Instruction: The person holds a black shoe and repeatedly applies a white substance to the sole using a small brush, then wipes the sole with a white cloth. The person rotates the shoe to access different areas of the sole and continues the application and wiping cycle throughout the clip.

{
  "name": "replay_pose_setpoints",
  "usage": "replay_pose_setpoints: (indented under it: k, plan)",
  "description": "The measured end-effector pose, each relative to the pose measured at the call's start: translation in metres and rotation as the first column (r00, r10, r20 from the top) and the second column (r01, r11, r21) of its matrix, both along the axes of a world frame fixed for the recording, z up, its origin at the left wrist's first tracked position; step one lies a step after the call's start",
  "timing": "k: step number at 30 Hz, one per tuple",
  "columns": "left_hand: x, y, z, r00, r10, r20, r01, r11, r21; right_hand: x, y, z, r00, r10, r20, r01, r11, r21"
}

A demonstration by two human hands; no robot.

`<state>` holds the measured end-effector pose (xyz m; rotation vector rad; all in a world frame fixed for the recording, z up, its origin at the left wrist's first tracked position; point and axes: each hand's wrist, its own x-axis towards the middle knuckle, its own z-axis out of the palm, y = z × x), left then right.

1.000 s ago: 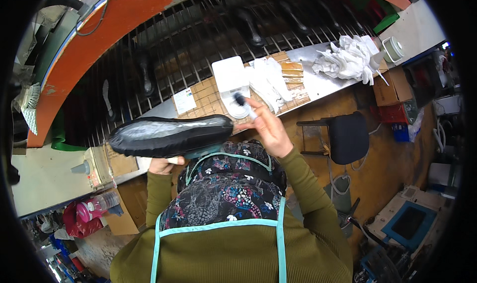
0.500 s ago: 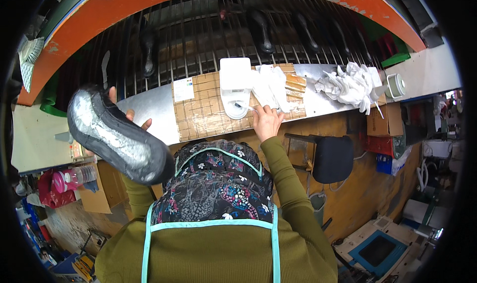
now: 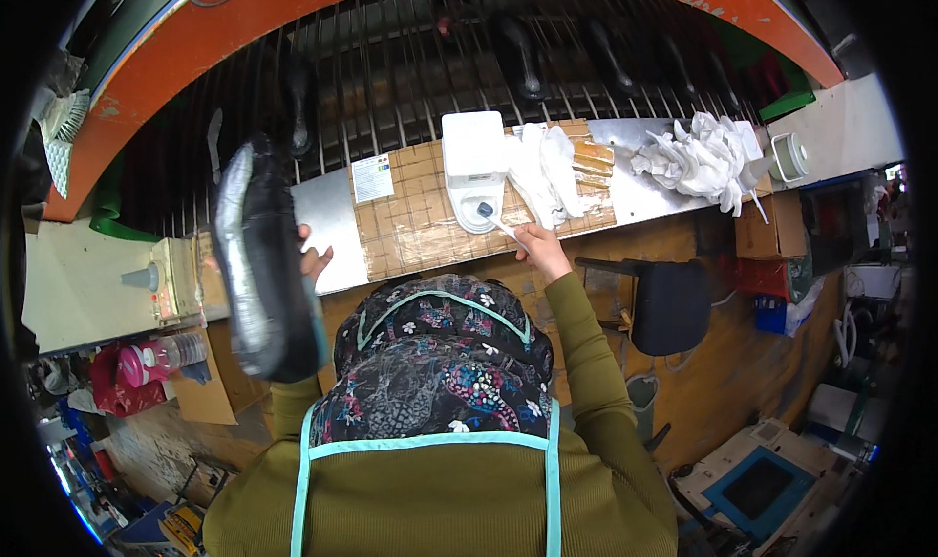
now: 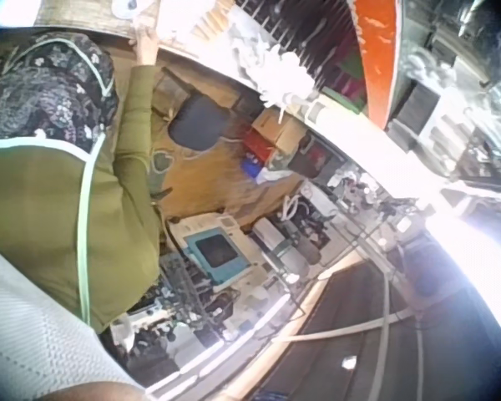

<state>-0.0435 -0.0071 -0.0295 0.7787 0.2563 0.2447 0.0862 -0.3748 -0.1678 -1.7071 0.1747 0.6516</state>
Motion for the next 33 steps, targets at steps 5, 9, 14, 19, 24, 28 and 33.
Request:
replay_pose_setpoints:
  k: [5, 9, 14, 19, 24, 28, 33]
  plan:
    - [0.028, -0.002, -0.026, 0.998, -0.048, -0.044, 0.052, 0.995, 0.086, -0.013, 0.016, 0.014, 0.993, -0.019, 0.118, 0.008, 0.996, 0.088]
    - [0.055, -0.003, -0.031, 0.978, -0.208, 0.010, 0.202, 0.963, 0.178, -0.005, 0.054, 0.106, 0.623, 0.026, 0.782, 0.126, 0.983, -0.132]
    - [0.084, -0.040, 0.023, 0.930, -0.323, 0.177, 0.259, 0.915, 0.309, -0.018, 0.081, 0.235, 0.287, 0.091, 0.954, 0.145, 0.980, -0.137]
    - [0.092, -0.064, 0.044, 0.917, -0.333, 0.220, 0.225, 0.886, 0.406, -0.028, 0.098, 0.229, 0.440, -0.134, 0.888, 0.029, 0.990, 0.135]
    - [0.088, -0.074, 0.052, 0.943, -0.267, 0.196, 0.136, 0.851, 0.507, -0.016, 0.107, 0.226, 0.427, -0.194, 0.883, 0.019, 0.979, 0.205]
    - [0.085, -0.067, 0.053, 0.938, -0.285, 0.196, 0.123, 0.805, 0.580, -0.002, 0.112, 0.235, 0.363, -0.189, 0.913, 0.063, 0.982, 0.178]
    - [0.086, -0.063, 0.057, 0.940, -0.258, 0.223, 0.043, 0.739, 0.672, 0.019, 0.118, 0.245, 0.310, -0.188, 0.932, 0.096, 0.981, 0.166]
